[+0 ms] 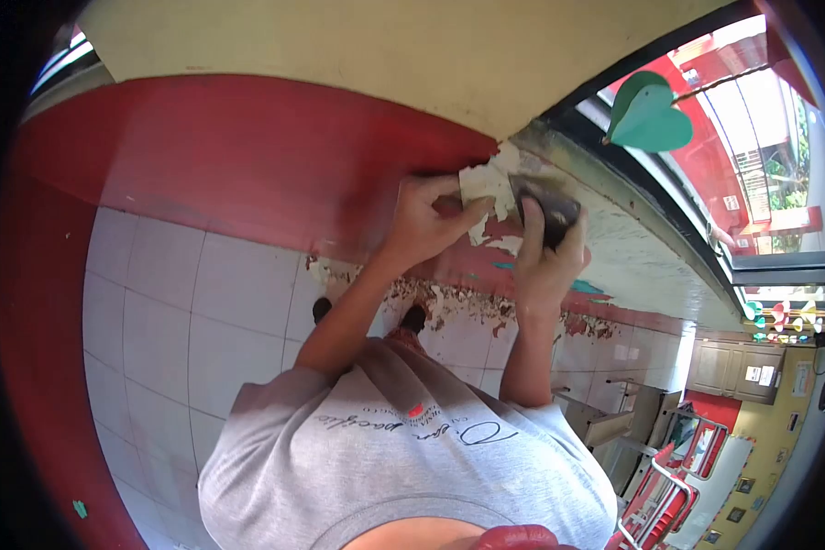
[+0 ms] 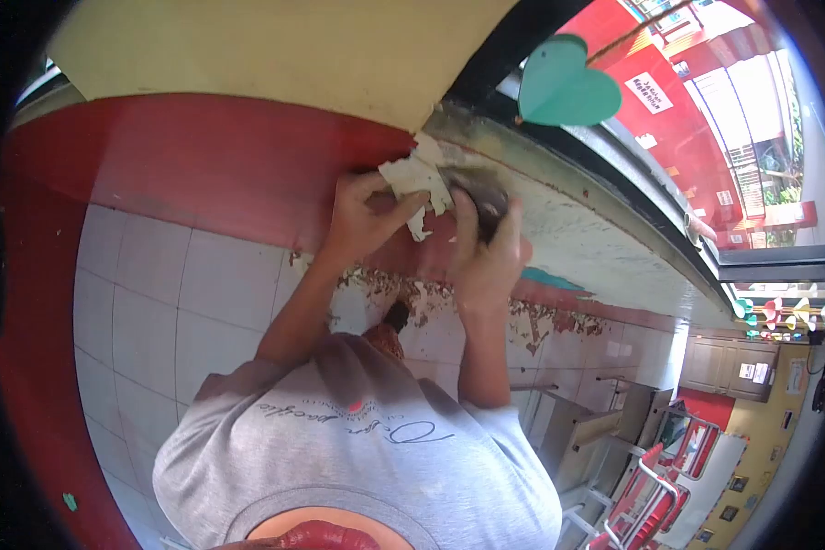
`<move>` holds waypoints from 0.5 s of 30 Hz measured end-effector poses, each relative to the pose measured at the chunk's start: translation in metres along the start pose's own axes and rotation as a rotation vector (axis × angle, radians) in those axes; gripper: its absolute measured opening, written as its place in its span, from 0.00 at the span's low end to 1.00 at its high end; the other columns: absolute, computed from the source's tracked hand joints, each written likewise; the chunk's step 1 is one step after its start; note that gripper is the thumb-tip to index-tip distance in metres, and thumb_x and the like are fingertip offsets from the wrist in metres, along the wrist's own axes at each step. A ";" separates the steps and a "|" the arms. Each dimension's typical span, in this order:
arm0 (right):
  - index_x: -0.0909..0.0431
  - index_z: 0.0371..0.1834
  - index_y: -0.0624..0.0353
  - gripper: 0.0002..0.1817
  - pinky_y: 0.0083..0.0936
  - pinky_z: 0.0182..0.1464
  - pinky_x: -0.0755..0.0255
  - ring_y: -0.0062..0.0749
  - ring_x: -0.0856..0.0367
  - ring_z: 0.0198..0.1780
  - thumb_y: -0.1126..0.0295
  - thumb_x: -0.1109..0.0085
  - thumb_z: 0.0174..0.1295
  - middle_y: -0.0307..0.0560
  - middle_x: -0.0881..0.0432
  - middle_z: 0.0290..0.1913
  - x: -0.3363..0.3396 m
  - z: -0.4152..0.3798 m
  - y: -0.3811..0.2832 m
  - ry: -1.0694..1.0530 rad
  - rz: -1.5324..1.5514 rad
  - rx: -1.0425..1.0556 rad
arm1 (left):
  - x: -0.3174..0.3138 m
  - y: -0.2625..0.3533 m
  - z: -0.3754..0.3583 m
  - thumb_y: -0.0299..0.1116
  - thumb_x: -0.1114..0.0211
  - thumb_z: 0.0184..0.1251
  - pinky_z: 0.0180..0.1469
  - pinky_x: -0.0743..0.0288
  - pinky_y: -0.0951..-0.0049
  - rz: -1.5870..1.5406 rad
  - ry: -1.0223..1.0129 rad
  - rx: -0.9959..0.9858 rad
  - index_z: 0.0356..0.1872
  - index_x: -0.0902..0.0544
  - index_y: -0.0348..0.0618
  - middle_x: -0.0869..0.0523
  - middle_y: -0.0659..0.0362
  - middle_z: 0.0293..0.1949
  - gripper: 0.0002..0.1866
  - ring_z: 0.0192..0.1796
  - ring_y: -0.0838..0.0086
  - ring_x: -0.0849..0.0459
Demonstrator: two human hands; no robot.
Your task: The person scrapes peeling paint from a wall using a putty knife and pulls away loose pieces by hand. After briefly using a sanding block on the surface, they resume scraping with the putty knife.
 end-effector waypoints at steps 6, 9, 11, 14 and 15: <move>0.25 0.44 0.72 0.12 0.26 0.28 0.23 0.34 0.14 0.26 0.75 0.36 0.63 0.56 0.14 0.31 0.007 -0.002 0.015 -0.083 0.009 -0.097 | 0.005 0.001 0.003 0.25 0.28 0.57 0.39 0.20 0.79 0.050 -0.066 -0.022 0.39 0.13 0.32 0.10 0.56 0.34 0.10 0.35 0.82 0.13; 0.26 0.43 0.72 0.12 0.25 0.27 0.24 0.33 0.14 0.26 0.75 0.35 0.62 0.56 0.14 0.31 0.008 -0.003 0.008 -0.073 0.061 -0.105 | 0.001 -0.002 0.005 0.26 0.28 0.57 0.35 0.20 0.78 0.031 -0.010 -0.038 0.37 0.13 0.33 0.10 0.56 0.30 0.09 0.31 0.81 0.13; 0.26 0.42 0.71 0.12 0.25 0.27 0.25 0.32 0.15 0.25 0.75 0.35 0.62 0.55 0.14 0.30 0.015 -0.007 0.016 -0.085 0.030 -0.163 | 0.002 -0.001 0.000 0.26 0.28 0.57 0.35 0.20 0.78 0.048 -0.012 -0.039 0.37 0.13 0.32 0.10 0.56 0.30 0.09 0.31 0.82 0.13; 0.25 0.41 0.71 0.12 0.25 0.27 0.25 0.30 0.15 0.25 0.75 0.34 0.62 0.55 0.14 0.30 0.006 0.001 0.016 -0.076 0.024 -0.126 | 0.001 0.000 0.003 0.25 0.28 0.57 0.36 0.20 0.79 -0.006 -0.025 -0.050 0.38 0.13 0.31 0.10 0.56 0.32 0.09 0.32 0.82 0.13; 0.25 0.41 0.71 0.11 0.25 0.28 0.25 0.30 0.16 0.25 0.75 0.34 0.62 0.55 0.14 0.30 0.004 0.001 0.013 -0.049 0.040 -0.065 | 0.000 0.001 0.002 0.25 0.28 0.58 0.36 0.20 0.79 -0.023 -0.010 -0.050 0.39 0.13 0.31 0.09 0.56 0.33 0.10 0.32 0.82 0.13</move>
Point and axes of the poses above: each hand's wrist, its own z-axis towards the middle knuckle, its own x-axis out of the back of the hand, y = z × x, the point moved 2 cm from there along z, towards the middle knuckle
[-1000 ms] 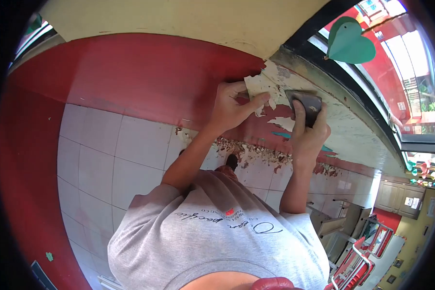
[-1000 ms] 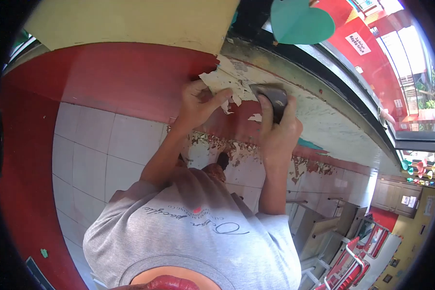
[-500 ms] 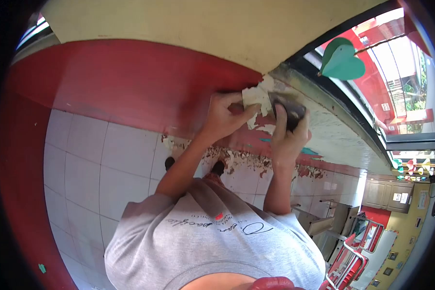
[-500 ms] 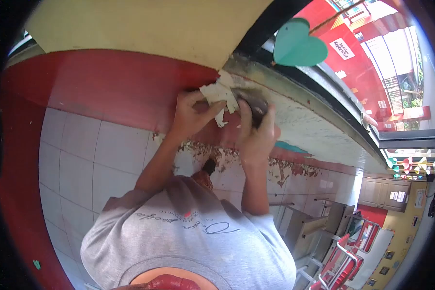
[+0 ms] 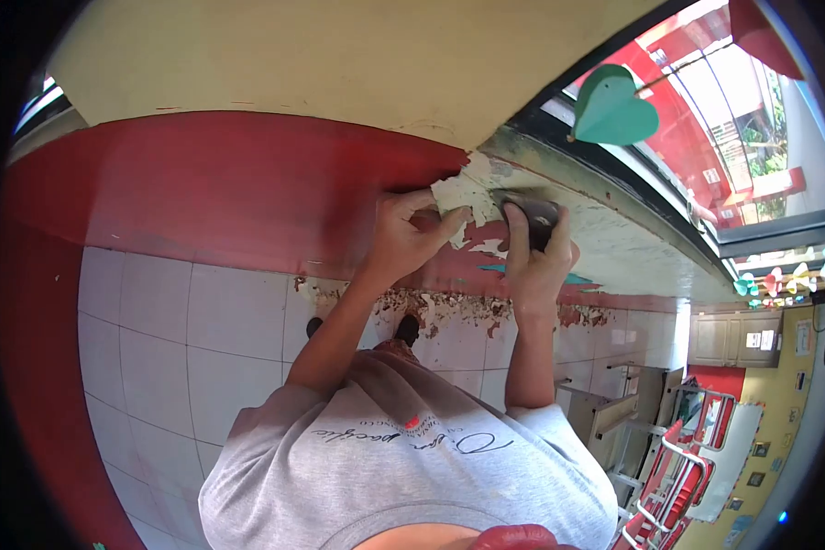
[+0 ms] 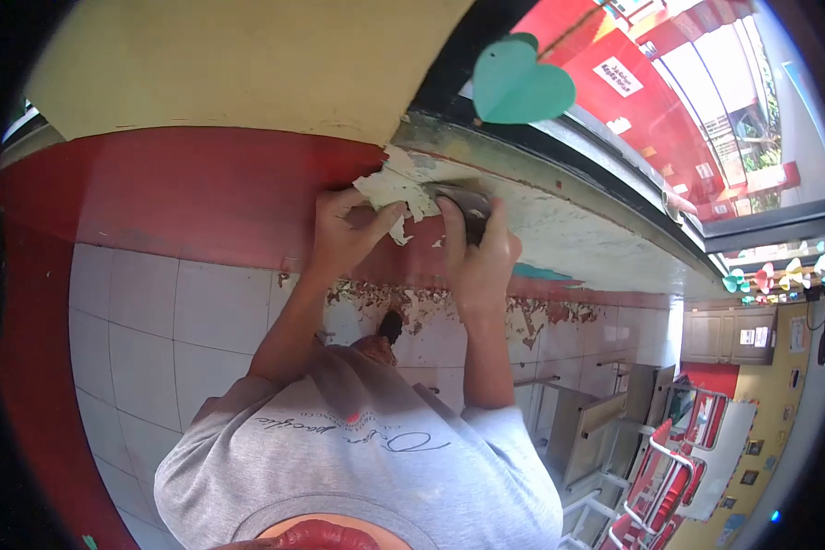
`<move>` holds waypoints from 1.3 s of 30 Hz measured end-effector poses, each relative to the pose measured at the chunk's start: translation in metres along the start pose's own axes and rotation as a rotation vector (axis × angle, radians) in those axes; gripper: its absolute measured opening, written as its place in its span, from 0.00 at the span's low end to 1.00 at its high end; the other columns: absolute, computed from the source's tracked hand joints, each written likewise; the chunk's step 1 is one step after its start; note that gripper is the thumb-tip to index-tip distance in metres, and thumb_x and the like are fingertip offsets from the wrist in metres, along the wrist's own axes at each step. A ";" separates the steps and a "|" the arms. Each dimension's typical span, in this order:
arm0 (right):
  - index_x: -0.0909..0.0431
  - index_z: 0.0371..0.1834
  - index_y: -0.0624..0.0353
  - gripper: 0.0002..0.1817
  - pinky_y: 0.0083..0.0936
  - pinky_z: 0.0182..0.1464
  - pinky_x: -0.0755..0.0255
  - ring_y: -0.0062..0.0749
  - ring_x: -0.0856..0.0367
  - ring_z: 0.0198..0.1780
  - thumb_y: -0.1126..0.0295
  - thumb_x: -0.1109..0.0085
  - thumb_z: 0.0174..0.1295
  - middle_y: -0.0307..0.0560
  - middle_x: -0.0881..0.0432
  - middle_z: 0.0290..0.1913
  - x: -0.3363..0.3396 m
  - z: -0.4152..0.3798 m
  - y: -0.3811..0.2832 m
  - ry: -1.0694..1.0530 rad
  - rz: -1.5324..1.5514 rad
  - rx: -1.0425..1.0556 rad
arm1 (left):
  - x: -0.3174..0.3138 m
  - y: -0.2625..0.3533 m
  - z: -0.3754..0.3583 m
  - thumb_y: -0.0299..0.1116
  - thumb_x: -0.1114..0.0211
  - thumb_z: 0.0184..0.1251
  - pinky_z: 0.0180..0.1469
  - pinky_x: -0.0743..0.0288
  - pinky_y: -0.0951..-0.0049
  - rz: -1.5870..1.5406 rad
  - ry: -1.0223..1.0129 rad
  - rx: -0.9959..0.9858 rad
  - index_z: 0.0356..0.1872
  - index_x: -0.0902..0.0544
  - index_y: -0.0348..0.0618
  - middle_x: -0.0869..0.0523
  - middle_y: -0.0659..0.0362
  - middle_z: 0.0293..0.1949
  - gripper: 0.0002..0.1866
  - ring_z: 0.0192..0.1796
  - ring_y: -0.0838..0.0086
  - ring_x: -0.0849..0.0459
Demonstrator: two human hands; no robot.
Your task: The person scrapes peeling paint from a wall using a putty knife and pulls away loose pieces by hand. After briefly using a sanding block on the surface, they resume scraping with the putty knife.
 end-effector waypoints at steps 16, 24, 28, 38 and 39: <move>0.24 0.44 0.69 0.14 0.27 0.30 0.24 0.32 0.15 0.28 0.74 0.32 0.60 0.56 0.14 0.31 0.005 0.006 0.006 -0.057 -0.013 -0.055 | -0.019 0.021 0.000 0.24 0.27 0.56 0.34 0.22 0.78 0.129 0.286 -0.149 0.38 0.14 0.32 0.10 0.56 0.30 0.09 0.31 0.81 0.14; 0.25 0.47 0.71 0.16 0.27 0.33 0.23 0.36 0.13 0.31 0.72 0.33 0.61 0.59 0.14 0.32 0.004 0.010 -0.006 -0.056 -0.029 -0.038 | -0.013 0.028 0.011 0.24 0.27 0.55 0.29 0.25 0.78 0.145 0.292 -0.085 0.30 0.16 0.32 0.12 0.57 0.24 0.06 0.27 0.83 0.16; 0.24 0.46 0.72 0.17 0.28 0.33 0.23 0.39 0.12 0.32 0.71 0.32 0.61 0.60 0.14 0.32 0.002 0.002 0.001 0.010 0.021 0.014 | -0.017 0.023 0.010 0.24 0.27 0.54 0.29 0.25 0.78 0.105 0.314 -0.159 0.28 0.16 0.33 0.13 0.57 0.23 0.06 0.26 0.84 0.16; 0.24 0.45 0.73 0.17 0.26 0.32 0.23 0.32 0.13 0.31 0.71 0.31 0.60 0.57 0.14 0.31 0.002 0.002 -0.010 -0.035 0.040 -0.163 | -0.010 0.010 0.007 0.25 0.25 0.51 0.30 0.25 0.80 0.131 0.304 -0.155 0.26 0.16 0.35 0.12 0.60 0.24 0.07 0.27 0.83 0.15; 0.24 0.45 0.71 0.17 0.26 0.32 0.23 0.33 0.13 0.30 0.71 0.32 0.60 0.57 0.14 0.31 0.001 0.006 -0.007 -0.028 0.035 -0.157 | -0.009 0.011 0.009 0.25 0.25 0.51 0.30 0.25 0.80 0.133 0.299 -0.190 0.26 0.16 0.35 0.12 0.59 0.24 0.07 0.27 0.83 0.15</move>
Point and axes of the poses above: each hand's wrist, its own z-axis towards the middle knuckle, its own x-axis out of the back of the hand, y = z × x, the point moved 2 cm from there along z, towards the middle knuckle
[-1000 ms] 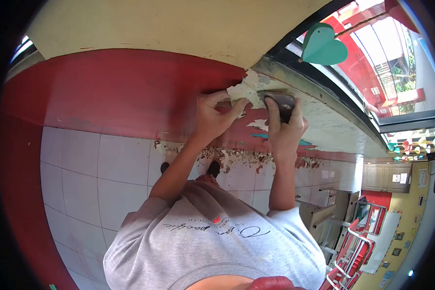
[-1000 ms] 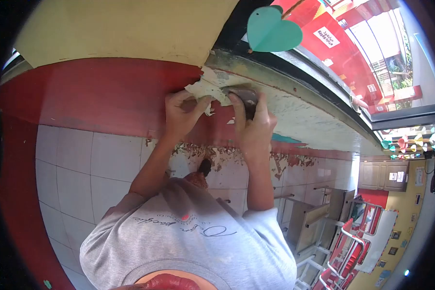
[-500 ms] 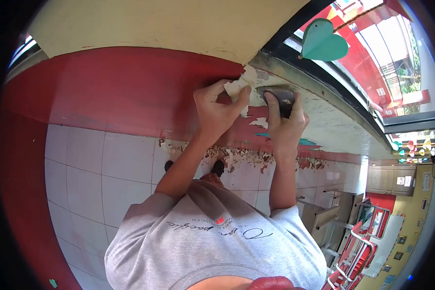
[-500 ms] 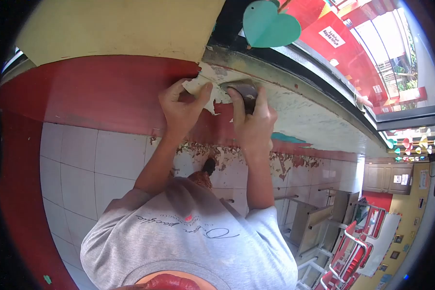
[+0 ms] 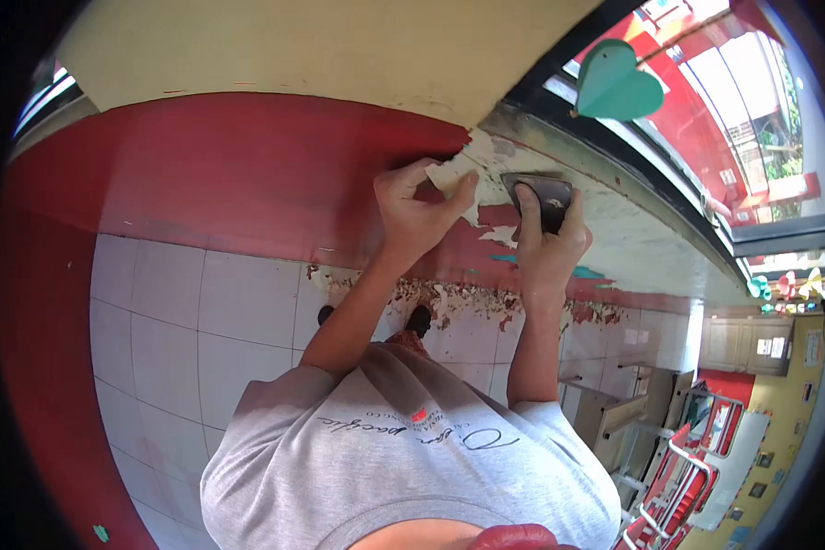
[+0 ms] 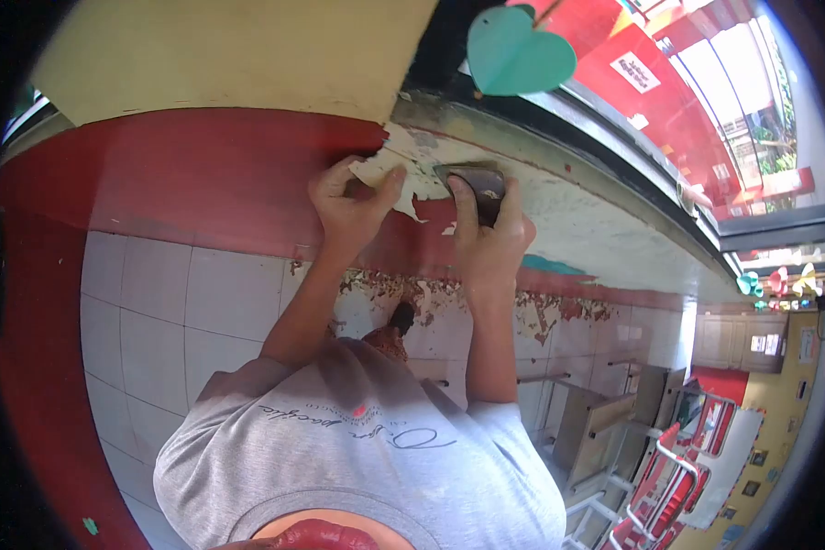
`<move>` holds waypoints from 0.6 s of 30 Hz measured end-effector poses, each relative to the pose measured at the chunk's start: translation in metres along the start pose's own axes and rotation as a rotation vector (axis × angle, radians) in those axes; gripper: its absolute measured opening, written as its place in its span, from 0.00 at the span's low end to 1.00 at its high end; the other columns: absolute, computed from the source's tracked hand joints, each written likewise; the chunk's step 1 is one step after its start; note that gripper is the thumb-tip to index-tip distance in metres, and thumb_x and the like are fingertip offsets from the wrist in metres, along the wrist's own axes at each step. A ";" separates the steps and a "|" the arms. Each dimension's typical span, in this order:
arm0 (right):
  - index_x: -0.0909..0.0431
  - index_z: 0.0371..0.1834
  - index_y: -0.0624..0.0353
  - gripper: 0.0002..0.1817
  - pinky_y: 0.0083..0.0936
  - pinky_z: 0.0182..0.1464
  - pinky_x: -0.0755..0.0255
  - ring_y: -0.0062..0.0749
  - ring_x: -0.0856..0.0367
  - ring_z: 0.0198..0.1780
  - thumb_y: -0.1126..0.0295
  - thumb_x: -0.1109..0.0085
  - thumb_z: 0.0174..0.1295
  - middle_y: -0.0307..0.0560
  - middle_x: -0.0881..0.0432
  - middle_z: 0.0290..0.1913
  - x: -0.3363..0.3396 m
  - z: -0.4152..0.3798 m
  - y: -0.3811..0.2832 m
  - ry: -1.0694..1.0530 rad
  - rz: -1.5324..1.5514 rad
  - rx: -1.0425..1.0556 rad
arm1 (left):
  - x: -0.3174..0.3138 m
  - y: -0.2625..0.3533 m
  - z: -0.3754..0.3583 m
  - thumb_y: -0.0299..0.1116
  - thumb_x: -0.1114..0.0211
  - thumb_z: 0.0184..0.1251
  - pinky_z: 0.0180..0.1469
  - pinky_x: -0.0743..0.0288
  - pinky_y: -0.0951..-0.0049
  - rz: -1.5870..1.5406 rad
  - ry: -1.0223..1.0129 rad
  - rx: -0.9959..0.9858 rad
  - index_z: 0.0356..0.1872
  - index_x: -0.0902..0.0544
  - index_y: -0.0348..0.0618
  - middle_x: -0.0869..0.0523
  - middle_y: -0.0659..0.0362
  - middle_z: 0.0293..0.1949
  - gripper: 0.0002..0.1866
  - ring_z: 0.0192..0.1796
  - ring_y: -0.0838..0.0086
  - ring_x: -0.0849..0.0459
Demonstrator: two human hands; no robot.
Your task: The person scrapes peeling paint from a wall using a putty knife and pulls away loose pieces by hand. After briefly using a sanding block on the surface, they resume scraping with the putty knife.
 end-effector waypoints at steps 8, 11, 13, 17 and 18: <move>0.23 0.45 0.69 0.15 0.28 0.33 0.22 0.34 0.12 0.32 0.72 0.32 0.60 0.57 0.13 0.32 0.000 -0.002 -0.009 -0.010 0.032 -0.069 | 0.006 -0.005 -0.001 0.25 0.25 0.51 0.29 0.25 0.80 0.003 -0.023 0.009 0.26 0.16 0.35 0.12 0.59 0.24 0.07 0.27 0.83 0.15; 0.23 0.43 0.69 0.14 0.28 0.33 0.22 0.34 0.12 0.32 0.72 0.32 0.60 0.58 0.14 0.32 -0.003 0.002 -0.008 -0.007 -0.005 0.074 | 0.007 -0.004 0.001 0.25 0.25 0.51 0.29 0.25 0.79 -0.004 -0.086 -0.026 0.26 0.16 0.34 0.12 0.58 0.23 0.07 0.26 0.83 0.15; 0.23 0.42 0.69 0.13 0.28 0.33 0.22 0.34 0.12 0.32 0.73 0.32 0.60 0.57 0.14 0.33 -0.007 0.000 -0.008 0.038 -0.078 0.208 | 0.005 0.000 0.002 0.25 0.25 0.50 0.28 0.25 0.80 -0.032 -0.058 0.022 0.25 0.17 0.34 0.13 0.57 0.23 0.08 0.25 0.83 0.16; 0.24 0.42 0.69 0.13 0.30 0.34 0.22 0.38 0.12 0.33 0.73 0.32 0.59 0.59 0.14 0.33 0.001 -0.012 0.004 0.059 -0.063 0.099 | 0.008 -0.004 -0.002 0.26 0.25 0.50 0.28 0.26 0.80 0.037 -0.063 -0.007 0.25 0.17 0.34 0.13 0.57 0.23 0.08 0.24 0.83 0.16; 0.24 0.43 0.69 0.14 0.31 0.34 0.22 0.41 0.11 0.34 0.72 0.31 0.59 0.59 0.14 0.33 0.002 -0.008 0.004 0.065 -0.043 0.053 | 0.008 -0.006 -0.001 0.26 0.25 0.50 0.28 0.26 0.80 0.011 -0.063 -0.008 0.25 0.17 0.34 0.13 0.57 0.23 0.08 0.24 0.83 0.16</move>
Point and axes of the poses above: each hand's wrist, its own z-axis towards the middle knuckle, its own x-axis out of the back of the hand, y = z × x, the point moved 2 cm from there along z, towards the middle knuckle
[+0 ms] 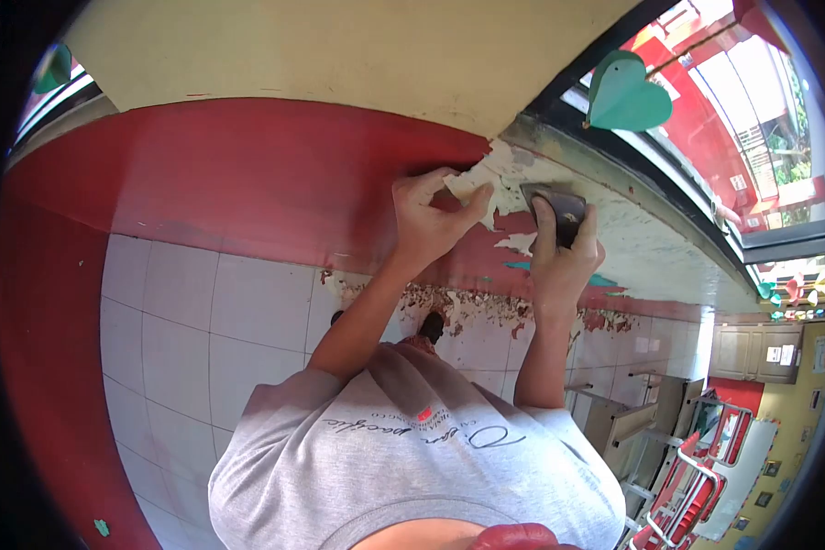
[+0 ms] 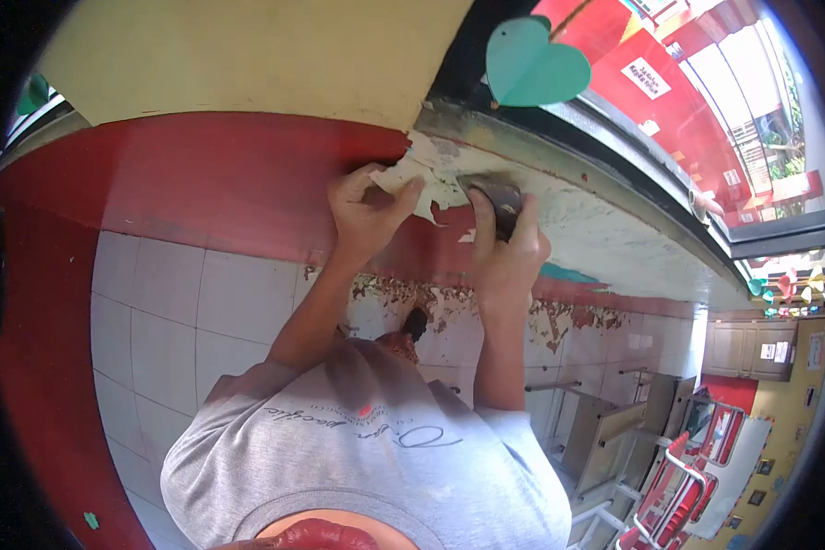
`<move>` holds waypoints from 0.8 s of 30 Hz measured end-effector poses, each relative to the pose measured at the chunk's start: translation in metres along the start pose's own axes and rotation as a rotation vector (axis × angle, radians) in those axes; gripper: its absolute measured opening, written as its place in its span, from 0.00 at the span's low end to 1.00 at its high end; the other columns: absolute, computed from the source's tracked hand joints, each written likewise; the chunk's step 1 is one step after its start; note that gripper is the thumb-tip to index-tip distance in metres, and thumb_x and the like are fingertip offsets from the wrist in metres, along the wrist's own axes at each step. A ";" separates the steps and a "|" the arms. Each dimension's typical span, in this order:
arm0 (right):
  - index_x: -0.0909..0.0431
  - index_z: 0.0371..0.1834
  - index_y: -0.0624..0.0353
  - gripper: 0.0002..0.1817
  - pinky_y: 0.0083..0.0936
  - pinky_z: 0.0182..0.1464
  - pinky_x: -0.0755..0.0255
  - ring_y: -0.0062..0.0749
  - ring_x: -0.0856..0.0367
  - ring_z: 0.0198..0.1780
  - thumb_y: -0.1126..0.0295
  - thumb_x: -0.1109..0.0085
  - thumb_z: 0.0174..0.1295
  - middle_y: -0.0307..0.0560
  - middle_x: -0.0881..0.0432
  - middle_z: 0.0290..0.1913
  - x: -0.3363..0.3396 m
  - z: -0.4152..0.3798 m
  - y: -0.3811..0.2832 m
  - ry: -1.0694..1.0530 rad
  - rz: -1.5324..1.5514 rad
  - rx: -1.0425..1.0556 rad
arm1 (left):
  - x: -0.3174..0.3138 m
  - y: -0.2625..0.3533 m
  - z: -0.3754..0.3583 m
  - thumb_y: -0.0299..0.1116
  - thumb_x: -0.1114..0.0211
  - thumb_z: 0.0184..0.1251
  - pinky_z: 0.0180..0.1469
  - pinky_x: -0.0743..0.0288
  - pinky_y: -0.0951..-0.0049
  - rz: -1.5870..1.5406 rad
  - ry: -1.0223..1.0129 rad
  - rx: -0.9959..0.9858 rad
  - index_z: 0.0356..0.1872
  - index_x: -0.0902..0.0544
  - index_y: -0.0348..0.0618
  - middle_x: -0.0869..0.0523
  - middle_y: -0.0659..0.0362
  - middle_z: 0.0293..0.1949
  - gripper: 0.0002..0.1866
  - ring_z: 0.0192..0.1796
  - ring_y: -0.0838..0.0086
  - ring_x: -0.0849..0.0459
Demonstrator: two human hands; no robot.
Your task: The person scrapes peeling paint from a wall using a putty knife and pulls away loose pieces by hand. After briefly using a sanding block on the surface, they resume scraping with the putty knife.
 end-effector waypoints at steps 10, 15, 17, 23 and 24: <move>0.22 0.39 0.67 0.13 0.33 0.34 0.21 0.46 0.11 0.35 0.68 0.31 0.60 0.59 0.14 0.33 0.006 0.008 0.001 -0.021 -0.044 0.044 | 0.001 0.000 0.002 0.26 0.25 0.52 0.29 0.24 0.80 -0.043 -0.005 0.007 0.26 0.16 0.34 0.12 0.59 0.23 0.08 0.26 0.83 0.15; 0.23 0.39 0.65 0.14 0.36 0.31 0.21 0.49 0.12 0.33 0.67 0.31 0.60 0.58 0.14 0.30 -0.009 0.011 -0.011 -0.019 -0.158 0.307 | -0.004 0.005 -0.001 0.25 0.25 0.52 0.30 0.24 0.81 -0.059 -0.020 0.063 0.27 0.15 0.34 0.12 0.59 0.24 0.07 0.27 0.84 0.15; 0.23 0.39 0.65 0.13 0.35 0.30 0.21 0.49 0.12 0.32 0.67 0.31 0.60 0.58 0.14 0.30 -0.009 0.009 -0.007 -0.002 -0.157 0.287 | 0.001 0.003 0.002 0.25 0.25 0.52 0.30 0.23 0.81 -0.064 -0.015 0.096 0.27 0.15 0.34 0.12 0.59 0.24 0.07 0.28 0.84 0.15; 0.24 0.38 0.64 0.13 0.35 0.29 0.22 0.50 0.13 0.30 0.68 0.31 0.60 0.58 0.15 0.28 0.012 0.010 0.007 0.043 -0.204 0.247 | -0.001 0.005 0.000 0.24 0.25 0.52 0.30 0.24 0.80 -0.078 -0.022 0.029 0.27 0.15 0.34 0.12 0.60 0.25 0.07 0.27 0.84 0.16; 0.24 0.38 0.63 0.13 0.36 0.28 0.23 0.51 0.14 0.29 0.67 0.32 0.60 0.58 0.16 0.27 0.005 0.011 -0.004 0.010 -0.224 0.304 | -0.001 0.002 0.000 0.24 0.25 0.53 0.30 0.23 0.80 -0.067 -0.009 0.043 0.28 0.15 0.34 0.12 0.60 0.25 0.06 0.27 0.84 0.16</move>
Point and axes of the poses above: each hand's wrist, its own z-axis towards the middle knuckle, its own x-axis out of the back of the hand, y = z × x, the point moved 2 cm from there along z, towards the middle knuckle
